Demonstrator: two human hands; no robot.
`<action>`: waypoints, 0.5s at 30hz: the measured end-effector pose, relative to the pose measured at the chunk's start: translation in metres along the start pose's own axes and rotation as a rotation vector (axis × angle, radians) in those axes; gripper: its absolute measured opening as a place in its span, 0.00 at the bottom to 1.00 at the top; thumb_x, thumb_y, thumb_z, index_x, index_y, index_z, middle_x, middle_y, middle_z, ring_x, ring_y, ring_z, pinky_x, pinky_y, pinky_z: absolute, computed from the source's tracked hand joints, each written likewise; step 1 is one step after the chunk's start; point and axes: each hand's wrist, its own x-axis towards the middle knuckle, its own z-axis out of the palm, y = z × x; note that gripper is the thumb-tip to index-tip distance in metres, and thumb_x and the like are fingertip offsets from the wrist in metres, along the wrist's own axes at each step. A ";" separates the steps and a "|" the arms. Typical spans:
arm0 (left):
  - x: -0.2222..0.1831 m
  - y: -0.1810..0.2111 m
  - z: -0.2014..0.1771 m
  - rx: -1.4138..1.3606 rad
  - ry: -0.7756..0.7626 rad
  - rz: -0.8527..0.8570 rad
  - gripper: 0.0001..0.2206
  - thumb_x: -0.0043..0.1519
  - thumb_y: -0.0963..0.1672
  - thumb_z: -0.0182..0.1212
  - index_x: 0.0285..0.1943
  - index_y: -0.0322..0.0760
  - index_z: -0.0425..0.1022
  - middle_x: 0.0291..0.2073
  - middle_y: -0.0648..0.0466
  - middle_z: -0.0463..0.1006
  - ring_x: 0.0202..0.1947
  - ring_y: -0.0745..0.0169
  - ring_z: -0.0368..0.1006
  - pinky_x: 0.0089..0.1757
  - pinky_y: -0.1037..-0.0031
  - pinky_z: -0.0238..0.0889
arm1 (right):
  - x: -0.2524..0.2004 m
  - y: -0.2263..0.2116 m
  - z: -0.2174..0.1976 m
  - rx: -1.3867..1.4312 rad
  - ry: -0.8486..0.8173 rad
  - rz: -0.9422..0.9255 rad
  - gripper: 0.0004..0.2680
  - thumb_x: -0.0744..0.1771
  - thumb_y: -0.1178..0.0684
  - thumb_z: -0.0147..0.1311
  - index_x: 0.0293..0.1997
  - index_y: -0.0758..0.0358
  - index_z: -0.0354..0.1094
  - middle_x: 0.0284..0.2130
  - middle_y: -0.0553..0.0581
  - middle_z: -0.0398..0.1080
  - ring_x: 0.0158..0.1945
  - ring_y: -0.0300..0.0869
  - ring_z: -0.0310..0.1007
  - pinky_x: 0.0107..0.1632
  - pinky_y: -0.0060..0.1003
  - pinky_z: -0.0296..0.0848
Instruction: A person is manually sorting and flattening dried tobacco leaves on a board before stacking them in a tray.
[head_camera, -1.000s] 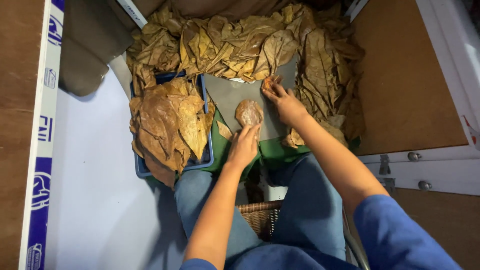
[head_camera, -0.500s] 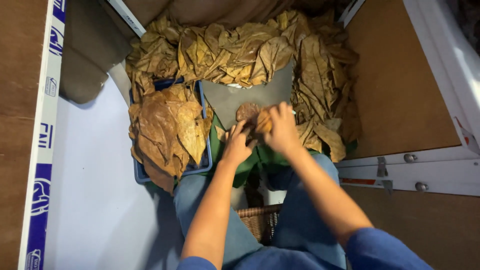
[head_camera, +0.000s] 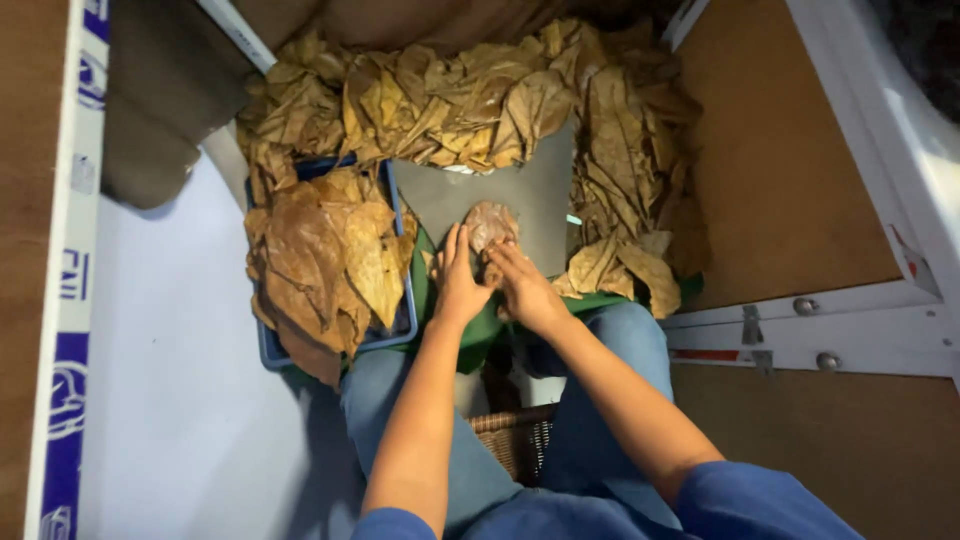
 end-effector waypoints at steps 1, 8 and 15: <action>-0.003 0.000 0.000 0.001 0.007 -0.006 0.48 0.45 0.45 0.74 0.77 0.40 0.52 0.75 0.48 0.51 0.63 0.34 0.60 0.56 0.37 0.55 | 0.004 -0.001 -0.002 0.003 -0.005 -0.008 0.24 0.64 0.64 0.51 0.71 0.61 0.60 0.67 0.66 0.61 0.70 0.61 0.59 0.69 0.52 0.62; -0.001 -0.003 0.004 0.042 -0.020 -0.046 0.50 0.45 0.46 0.73 0.79 0.40 0.48 0.75 0.48 0.52 0.64 0.34 0.60 0.57 0.40 0.54 | 0.039 0.007 -0.007 -0.068 -0.023 0.094 0.25 0.66 0.61 0.53 0.74 0.55 0.57 0.72 0.61 0.55 0.74 0.60 0.53 0.67 0.68 0.57; -0.006 -0.004 0.008 -0.057 -0.054 -0.116 0.54 0.49 0.48 0.74 0.81 0.42 0.36 0.76 0.41 0.46 0.70 0.20 0.49 0.61 0.34 0.43 | 0.067 0.023 0.001 -0.154 0.109 -0.020 0.19 0.67 0.59 0.53 0.67 0.57 0.66 0.66 0.60 0.64 0.69 0.59 0.62 0.63 0.58 0.68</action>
